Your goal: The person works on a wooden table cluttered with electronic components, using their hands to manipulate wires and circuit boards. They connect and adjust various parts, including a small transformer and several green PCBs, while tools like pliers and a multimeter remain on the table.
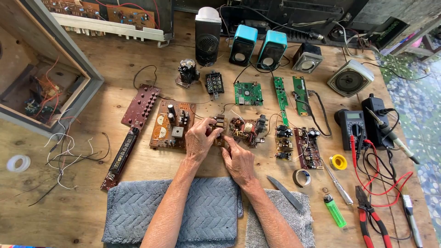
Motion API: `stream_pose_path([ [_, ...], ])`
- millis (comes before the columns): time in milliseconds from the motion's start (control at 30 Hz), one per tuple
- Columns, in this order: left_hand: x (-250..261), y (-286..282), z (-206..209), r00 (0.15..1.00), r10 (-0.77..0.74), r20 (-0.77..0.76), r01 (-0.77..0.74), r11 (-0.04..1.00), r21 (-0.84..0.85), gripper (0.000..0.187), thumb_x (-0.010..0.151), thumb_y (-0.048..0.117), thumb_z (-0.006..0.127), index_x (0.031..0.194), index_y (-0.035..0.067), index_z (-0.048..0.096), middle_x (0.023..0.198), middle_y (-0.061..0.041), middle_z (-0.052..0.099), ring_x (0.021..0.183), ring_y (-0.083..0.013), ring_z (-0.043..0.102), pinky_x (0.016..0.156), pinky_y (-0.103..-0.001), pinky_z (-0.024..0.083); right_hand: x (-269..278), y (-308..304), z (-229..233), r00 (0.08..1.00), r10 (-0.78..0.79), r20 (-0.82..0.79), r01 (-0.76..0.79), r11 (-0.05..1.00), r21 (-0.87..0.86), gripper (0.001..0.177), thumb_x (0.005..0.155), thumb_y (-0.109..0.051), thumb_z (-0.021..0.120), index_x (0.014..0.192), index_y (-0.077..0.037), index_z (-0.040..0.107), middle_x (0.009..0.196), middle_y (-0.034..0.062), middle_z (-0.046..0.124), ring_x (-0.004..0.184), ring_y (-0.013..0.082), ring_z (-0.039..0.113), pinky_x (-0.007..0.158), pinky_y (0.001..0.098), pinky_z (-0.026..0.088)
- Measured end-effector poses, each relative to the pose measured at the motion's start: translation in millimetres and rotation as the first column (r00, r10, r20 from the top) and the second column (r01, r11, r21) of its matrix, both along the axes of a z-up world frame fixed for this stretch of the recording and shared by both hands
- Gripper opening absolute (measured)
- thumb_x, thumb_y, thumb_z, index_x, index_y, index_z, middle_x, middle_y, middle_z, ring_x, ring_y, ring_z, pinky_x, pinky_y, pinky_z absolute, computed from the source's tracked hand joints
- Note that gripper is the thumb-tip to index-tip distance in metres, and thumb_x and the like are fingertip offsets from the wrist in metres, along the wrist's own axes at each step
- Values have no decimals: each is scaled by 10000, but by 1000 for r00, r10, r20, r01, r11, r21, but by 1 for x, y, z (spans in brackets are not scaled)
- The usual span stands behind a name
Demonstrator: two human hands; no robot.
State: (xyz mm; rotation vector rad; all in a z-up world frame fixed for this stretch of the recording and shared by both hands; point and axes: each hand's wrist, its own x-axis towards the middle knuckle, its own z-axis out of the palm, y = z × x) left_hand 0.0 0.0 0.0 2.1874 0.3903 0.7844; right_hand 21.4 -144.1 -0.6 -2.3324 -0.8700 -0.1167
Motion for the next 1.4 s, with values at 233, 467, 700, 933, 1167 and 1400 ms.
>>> stream_pose_path([
  [233,0,0,2,1000,-5,1,5,1000,-1,227,680,306,678,838,175,579,513,-9,490,620,-200,570,609,-319,483,0,0,-1,1000,-3,-2,3,1000,3,283,776,-237,520,1058,-233,516,951,48,623,781,290,604,619,418,490],
  [467,3,1,-2,1000,-3,2,3,1000,5,232,684,304,681,847,174,580,516,-19,489,620,-205,569,607,-320,483,-1,0,5,1000,-4,-21,4,1000,-3,274,776,-251,518,1050,-236,514,939,37,626,774,279,607,624,410,492],
  [700,2,-1,0,1000,7,17,-7,999,32,242,678,305,691,847,169,585,514,-16,476,612,-194,565,608,-307,483,0,1,7,1000,-15,-18,15,1000,-11,275,778,-260,513,1053,-253,501,904,24,630,732,273,609,599,407,493],
  [933,2,-3,8,1000,2,14,-2,1000,10,227,683,282,692,837,150,589,502,-18,473,601,-195,558,609,-306,467,-2,-1,17,1000,2,-18,-2,1000,-1,266,786,-247,503,1052,-227,500,901,37,629,709,280,612,583,400,495],
  [1167,2,-3,4,1000,3,15,-3,1000,27,226,687,290,690,836,152,589,498,-21,470,592,-196,554,601,-307,467,-5,-1,25,1000,9,-19,-9,1000,-12,264,798,-250,495,1060,-211,500,916,45,625,711,275,617,584,390,499],
  [1400,2,-3,5,1000,5,22,-6,1000,30,224,689,290,688,835,153,588,503,-23,473,589,-197,550,598,-307,465,-4,-1,28,1000,19,-21,-19,1000,2,267,797,-234,499,1062,-198,503,915,61,624,713,285,615,585,395,499],
])
